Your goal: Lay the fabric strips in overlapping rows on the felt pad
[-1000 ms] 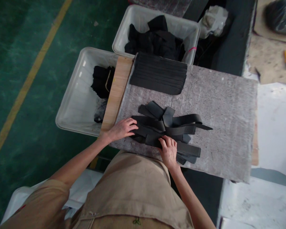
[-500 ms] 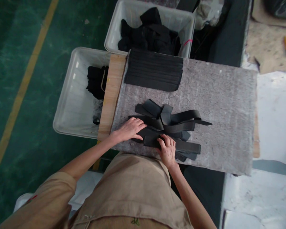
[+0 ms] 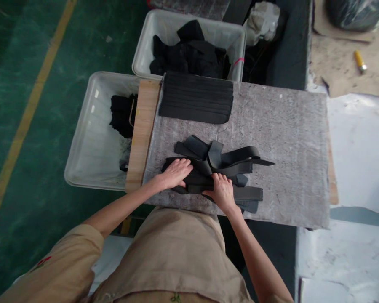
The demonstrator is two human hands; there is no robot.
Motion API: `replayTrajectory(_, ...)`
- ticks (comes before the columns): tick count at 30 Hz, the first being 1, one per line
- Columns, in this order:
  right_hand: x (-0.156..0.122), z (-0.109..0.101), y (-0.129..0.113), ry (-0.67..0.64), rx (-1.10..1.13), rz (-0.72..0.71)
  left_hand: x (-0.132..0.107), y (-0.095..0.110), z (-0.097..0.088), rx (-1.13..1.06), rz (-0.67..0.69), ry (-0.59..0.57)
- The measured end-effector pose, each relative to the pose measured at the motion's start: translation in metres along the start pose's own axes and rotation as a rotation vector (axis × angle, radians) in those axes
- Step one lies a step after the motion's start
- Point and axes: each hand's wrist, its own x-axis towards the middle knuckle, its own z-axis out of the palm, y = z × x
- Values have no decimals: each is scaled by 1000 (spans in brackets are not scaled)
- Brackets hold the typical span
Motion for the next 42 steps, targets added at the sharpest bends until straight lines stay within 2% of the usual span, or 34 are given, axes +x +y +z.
replayTrajectory(5, 3, -2, 1, -72, -18, -65, -9, 11, -6, 73, -1, 66)
replayTrajectory(10, -14, -4, -7, 4, -59, -181, -22, 17, -14, 99, 10, 88)
replayTrajectory(14, -27, -4, -14, 16, -64, -182, -26, 17, -18, 65, 39, 61)
replayTrajectory(18, -31, -4, -16, 6, -58, -184, -20, 20, -14, 35, 68, 37)
replayTrajectory(23, -29, -3, -15, 0, -66, -188, -4, 23, -7, 11, 42, -27)
replayTrajectory(27, -24, -3, -10, -23, -60, -144, 4, 25, -10, 4, 35, -86)
replayTrajectory(33, -16, -4, -2, -73, -23, -158, 7, 31, -13, -3, 42, -57)
replayTrajectory(36, -13, -5, -1, -105, -11, -184, 11, 33, -10, -43, 43, -104)
replayTrajectory(40, -8, -17, 6, -129, 48, -228, 17, 32, -8, -130, 76, -138)
replayTrajectory(42, -1, -28, 15, -99, 125, -244, 17, 31, -9, -180, 101, -173)
